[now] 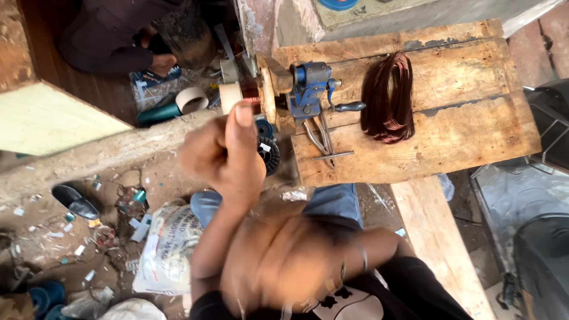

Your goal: The person winds copper wire onto a component using a manual machine and then removes the finished coil by hand.

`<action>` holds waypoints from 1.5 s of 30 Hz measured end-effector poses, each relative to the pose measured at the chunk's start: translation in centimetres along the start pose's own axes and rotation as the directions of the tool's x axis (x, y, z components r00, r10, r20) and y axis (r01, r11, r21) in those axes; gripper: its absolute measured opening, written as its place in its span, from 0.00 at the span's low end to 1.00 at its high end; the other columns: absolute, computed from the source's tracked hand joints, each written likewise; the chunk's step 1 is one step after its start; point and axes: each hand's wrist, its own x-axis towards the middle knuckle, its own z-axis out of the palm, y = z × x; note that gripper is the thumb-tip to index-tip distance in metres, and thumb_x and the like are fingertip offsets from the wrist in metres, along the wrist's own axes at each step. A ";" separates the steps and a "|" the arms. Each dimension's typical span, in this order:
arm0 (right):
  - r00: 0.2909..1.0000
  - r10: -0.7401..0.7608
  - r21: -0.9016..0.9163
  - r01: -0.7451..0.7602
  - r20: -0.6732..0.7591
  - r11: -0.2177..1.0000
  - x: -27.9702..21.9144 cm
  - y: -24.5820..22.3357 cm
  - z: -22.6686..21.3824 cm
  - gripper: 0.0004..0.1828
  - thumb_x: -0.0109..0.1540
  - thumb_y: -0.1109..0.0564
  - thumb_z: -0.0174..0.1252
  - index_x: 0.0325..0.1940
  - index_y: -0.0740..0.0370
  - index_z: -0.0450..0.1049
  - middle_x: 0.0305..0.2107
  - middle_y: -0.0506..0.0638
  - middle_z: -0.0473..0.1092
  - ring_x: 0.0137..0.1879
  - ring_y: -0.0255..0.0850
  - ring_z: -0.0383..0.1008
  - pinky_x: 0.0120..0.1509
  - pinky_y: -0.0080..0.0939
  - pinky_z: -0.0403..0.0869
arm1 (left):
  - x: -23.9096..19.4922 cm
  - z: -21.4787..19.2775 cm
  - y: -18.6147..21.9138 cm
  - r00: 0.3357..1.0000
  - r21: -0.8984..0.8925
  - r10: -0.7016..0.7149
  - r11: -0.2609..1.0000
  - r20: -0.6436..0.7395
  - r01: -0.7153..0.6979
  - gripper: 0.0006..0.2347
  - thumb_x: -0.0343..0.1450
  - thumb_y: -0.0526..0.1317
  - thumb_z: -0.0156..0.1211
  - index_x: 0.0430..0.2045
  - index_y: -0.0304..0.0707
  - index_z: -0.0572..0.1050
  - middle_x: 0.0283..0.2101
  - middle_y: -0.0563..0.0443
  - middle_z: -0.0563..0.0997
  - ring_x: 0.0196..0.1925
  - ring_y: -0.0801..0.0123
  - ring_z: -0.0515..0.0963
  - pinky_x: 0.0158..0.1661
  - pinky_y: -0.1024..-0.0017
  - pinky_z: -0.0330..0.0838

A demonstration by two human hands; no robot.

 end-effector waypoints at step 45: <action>0.666 -0.605 -0.867 -0.135 -0.437 0.479 5.6 -9.1 -17.7 0.11 0.66 0.54 0.61 0.38 0.66 0.77 0.19 0.44 0.65 0.25 0.31 0.62 0.30 0.34 0.60 | 9.4 -3.3 -8.5 0.716 0.306 -0.087 0.934 0.693 -0.183 0.09 0.75 0.39 0.68 0.30 0.28 0.81 0.35 0.47 0.81 0.37 0.69 0.79 0.38 0.71 0.71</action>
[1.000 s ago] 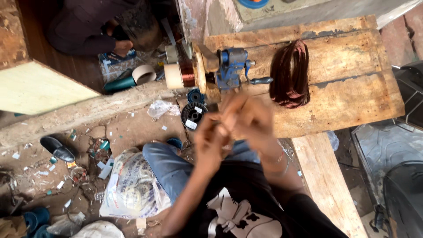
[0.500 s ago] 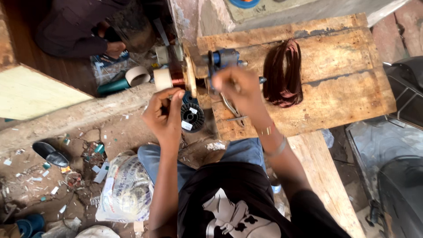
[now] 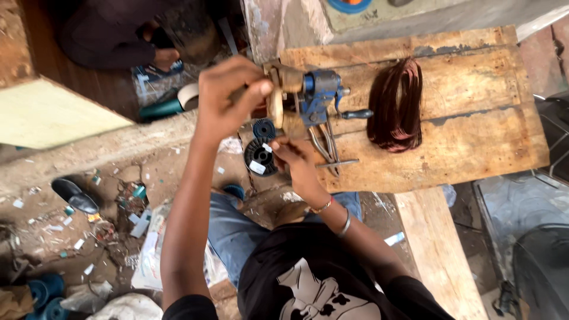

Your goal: The person winds copper wire onto a component using a manual machine and then removes the finished coil by hand.

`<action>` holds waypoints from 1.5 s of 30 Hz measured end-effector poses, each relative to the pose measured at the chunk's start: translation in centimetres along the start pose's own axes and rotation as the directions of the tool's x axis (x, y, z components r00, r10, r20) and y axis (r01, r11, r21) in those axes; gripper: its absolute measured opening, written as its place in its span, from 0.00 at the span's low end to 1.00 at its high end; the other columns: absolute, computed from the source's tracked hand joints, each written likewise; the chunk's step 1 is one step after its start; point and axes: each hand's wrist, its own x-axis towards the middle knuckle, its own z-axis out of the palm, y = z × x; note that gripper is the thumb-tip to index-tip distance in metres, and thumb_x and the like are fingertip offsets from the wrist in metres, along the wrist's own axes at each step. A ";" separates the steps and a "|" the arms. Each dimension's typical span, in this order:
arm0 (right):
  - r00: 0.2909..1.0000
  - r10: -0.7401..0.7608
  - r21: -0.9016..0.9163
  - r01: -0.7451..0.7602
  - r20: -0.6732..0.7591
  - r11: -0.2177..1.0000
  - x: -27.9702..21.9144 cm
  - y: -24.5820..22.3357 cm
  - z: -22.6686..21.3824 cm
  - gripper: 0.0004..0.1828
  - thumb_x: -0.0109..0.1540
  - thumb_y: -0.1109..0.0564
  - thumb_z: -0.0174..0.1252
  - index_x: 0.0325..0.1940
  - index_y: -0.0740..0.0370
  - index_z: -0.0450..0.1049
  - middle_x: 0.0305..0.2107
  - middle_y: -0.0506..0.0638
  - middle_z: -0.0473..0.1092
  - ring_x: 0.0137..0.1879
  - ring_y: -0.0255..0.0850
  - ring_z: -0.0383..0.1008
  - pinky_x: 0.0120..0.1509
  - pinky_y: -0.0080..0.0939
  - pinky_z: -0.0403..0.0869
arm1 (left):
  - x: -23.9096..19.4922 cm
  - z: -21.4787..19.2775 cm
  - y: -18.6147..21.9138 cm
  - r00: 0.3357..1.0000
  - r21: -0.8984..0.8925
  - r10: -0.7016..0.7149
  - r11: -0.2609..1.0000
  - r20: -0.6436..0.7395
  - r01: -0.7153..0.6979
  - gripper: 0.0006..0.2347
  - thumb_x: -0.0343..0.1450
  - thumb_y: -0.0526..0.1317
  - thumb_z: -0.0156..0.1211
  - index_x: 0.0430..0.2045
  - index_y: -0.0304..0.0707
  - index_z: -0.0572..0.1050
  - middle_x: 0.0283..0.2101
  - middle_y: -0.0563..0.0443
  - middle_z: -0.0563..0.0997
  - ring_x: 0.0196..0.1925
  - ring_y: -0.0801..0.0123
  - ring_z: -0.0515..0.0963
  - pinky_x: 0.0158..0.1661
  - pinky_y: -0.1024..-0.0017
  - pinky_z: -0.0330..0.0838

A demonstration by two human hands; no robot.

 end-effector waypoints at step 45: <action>0.826 -0.453 -0.453 0.564 0.337 0.690 -6.1 -2.4 0.1 0.12 0.74 0.53 0.50 0.48 0.65 0.72 0.37 0.49 0.70 0.43 0.38 0.70 0.48 0.39 0.69 | -16.3 7.7 2.6 0.817 0.219 -0.251 0.885 -0.520 0.411 0.21 0.81 0.39 0.52 0.14 0.33 0.64 0.18 0.56 0.62 0.21 0.76 0.59 0.23 0.71 0.50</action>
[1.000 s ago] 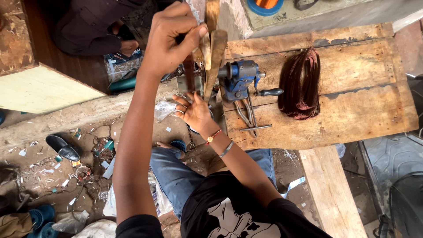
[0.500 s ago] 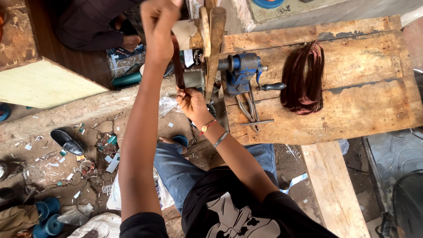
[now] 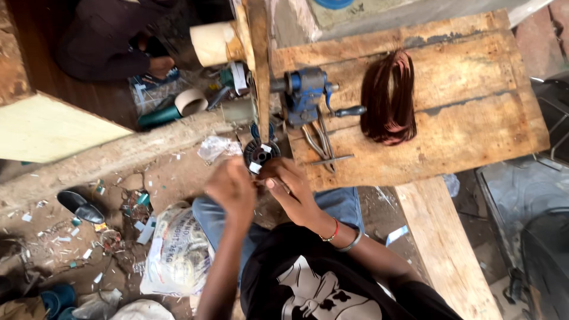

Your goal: The person winds copper wire onto a component using a manual machine and then removes the finished coil by hand.

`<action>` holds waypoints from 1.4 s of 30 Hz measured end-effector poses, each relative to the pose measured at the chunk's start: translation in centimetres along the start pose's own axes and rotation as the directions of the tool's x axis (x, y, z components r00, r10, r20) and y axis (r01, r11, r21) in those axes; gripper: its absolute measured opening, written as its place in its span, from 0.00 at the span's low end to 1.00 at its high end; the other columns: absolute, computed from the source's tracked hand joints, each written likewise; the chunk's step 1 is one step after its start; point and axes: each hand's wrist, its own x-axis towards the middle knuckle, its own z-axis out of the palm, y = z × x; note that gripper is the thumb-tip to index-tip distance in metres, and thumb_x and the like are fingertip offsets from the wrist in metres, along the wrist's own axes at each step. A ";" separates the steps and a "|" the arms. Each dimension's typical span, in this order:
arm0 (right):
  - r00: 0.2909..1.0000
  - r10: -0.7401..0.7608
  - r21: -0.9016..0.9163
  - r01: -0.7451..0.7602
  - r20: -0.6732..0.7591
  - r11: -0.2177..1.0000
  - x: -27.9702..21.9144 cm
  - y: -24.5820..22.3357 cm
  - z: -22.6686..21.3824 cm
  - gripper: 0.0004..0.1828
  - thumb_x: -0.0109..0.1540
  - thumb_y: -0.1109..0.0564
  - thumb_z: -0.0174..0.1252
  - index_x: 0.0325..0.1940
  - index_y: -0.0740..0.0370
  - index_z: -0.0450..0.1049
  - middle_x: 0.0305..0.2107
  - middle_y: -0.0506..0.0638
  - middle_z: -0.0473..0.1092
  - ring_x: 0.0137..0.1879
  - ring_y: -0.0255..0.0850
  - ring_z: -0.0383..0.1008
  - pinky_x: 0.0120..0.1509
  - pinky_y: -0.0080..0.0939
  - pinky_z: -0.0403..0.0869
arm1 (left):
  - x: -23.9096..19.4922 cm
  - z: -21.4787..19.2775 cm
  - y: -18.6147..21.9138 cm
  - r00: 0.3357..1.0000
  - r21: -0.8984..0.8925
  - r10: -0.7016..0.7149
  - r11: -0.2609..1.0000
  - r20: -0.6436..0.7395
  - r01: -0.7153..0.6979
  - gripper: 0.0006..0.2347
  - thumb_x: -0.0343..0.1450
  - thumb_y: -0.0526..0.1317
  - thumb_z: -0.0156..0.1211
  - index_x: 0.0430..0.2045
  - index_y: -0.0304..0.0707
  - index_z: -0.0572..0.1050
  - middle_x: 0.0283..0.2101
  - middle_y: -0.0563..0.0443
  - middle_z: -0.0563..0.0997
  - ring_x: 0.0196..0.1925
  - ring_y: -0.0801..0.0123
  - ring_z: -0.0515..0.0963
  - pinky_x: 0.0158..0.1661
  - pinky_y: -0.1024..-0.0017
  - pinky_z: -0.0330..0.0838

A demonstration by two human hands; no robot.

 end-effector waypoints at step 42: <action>0.961 0.195 0.198 -0.156 -0.194 0.968 1.7 -1.5 -3.4 0.10 0.70 0.55 0.58 0.41 0.66 0.73 0.26 0.45 0.69 0.24 0.29 0.63 0.27 0.29 0.60 | 1.3 -3.1 6.6 0.791 -0.397 -0.187 0.784 0.583 0.478 0.08 0.74 0.25 0.56 0.46 0.30 0.78 0.36 0.50 0.82 0.38 0.74 0.79 0.41 0.75 0.74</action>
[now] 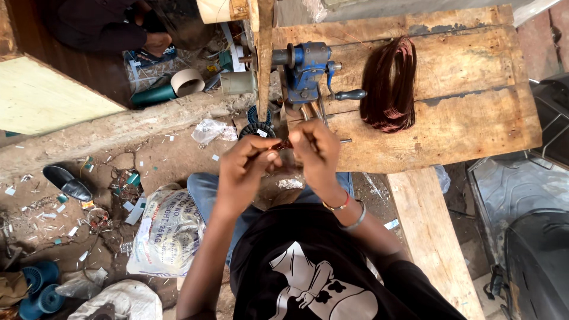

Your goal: The person winds copper wire onto a component using a manual machine and then removes the finished coil by hand.

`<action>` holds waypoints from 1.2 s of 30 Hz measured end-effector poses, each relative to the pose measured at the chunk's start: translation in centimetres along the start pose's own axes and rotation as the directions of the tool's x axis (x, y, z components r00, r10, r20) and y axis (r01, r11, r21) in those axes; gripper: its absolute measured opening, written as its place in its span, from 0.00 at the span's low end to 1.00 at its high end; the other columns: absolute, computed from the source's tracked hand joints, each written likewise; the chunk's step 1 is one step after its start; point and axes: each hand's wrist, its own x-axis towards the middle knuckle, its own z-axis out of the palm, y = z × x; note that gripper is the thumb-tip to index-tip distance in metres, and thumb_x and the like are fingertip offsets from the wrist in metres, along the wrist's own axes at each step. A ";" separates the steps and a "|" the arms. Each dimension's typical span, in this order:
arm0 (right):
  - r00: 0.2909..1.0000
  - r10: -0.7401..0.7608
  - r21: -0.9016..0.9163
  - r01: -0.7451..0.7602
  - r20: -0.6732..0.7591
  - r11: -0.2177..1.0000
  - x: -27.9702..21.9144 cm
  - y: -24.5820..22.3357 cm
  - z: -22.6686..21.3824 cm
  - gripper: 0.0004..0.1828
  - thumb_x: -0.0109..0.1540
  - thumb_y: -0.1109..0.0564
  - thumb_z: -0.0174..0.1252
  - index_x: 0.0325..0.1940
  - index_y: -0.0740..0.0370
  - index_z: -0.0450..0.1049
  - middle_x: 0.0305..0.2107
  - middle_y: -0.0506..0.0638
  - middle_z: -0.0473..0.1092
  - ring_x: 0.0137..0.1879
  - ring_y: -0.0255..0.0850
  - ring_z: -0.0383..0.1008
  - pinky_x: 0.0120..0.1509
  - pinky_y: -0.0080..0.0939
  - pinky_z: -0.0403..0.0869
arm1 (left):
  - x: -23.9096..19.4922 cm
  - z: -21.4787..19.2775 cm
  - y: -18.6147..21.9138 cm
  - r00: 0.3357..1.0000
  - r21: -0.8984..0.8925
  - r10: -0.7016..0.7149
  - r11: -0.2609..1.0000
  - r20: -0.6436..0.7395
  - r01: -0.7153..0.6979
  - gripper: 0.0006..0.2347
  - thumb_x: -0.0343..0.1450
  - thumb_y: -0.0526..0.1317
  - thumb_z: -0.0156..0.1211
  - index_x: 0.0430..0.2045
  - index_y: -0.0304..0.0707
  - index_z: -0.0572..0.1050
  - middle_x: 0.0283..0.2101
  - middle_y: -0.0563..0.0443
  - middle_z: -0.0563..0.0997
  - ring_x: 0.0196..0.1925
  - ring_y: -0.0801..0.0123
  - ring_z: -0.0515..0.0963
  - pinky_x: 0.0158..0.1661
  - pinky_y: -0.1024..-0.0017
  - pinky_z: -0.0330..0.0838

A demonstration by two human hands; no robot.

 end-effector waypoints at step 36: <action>0.839 -0.294 -0.350 0.474 0.458 0.808 0.0 -1.6 -2.0 0.20 0.73 0.45 0.50 0.42 0.65 0.73 0.33 0.51 0.72 0.38 0.44 0.75 0.42 0.45 0.74 | -1.1 0.5 -0.6 0.953 0.299 0.299 0.914 -0.042 -0.274 0.12 0.68 0.17 0.53 0.38 0.32 0.76 0.38 0.43 0.82 0.38 0.57 0.83 0.41 0.69 0.78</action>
